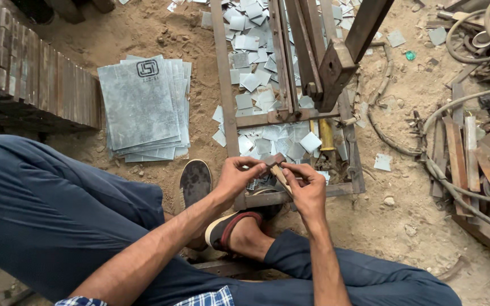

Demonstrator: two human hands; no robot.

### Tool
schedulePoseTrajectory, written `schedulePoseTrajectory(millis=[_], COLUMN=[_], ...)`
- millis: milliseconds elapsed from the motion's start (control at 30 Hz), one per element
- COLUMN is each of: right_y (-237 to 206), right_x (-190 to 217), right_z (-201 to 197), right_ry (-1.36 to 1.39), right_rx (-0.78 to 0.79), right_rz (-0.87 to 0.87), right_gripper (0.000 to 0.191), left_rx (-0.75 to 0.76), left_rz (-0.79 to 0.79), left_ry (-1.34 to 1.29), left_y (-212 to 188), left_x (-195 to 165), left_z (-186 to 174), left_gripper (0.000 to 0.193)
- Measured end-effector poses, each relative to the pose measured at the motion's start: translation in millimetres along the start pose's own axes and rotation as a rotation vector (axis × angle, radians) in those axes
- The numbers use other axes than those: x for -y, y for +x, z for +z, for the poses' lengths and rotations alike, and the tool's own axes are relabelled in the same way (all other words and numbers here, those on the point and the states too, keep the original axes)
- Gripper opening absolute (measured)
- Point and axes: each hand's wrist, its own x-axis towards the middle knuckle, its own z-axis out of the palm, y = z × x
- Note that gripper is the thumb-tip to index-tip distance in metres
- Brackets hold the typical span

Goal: The person uses a manual guillotine shear to cut a metal sheet into smaller pieces. They then use a hammer and chisel to further break down the cut pieces into smaller fragments.

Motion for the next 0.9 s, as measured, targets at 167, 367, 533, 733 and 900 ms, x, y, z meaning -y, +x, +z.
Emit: schedulePoseTrajectory(millis=[167,367,533,733,900], right_y=[2.0,3.2,5.3,6.9,5.9], right_x=[-6.0,-10.4,-16.8,-16.8,-12.0], right_z=[5.0,6.2,5.2,6.9,9.0], right_ry=[0.100,0.085,0.108,0.078,0.074], right_rx=[0.014,0.033,0.043,0.049,0.033], right_rz=[0.088,0.129,0.152,0.066,0.136], right_gripper=[0.024,0.019,0.018,0.019,0.019], left_rx=[0.031,0.064,0.070,0.081,0.120], left_rz=[-0.048,-0.152,-0.157,-0.170,-0.188], left_ry=[-0.004,-0.015,-0.043,-0.026,-0.044], left_y=[-2.7,-7.2,-6.8,-6.2,-6.2], left_x=[-1.4,-13.8,-16.2,-14.7,-13.5], left_z=[1.7,-0.8,0.3,-0.3,-1.0], left_gripper=[0.020,0.021,0.019,0.019,0.020])
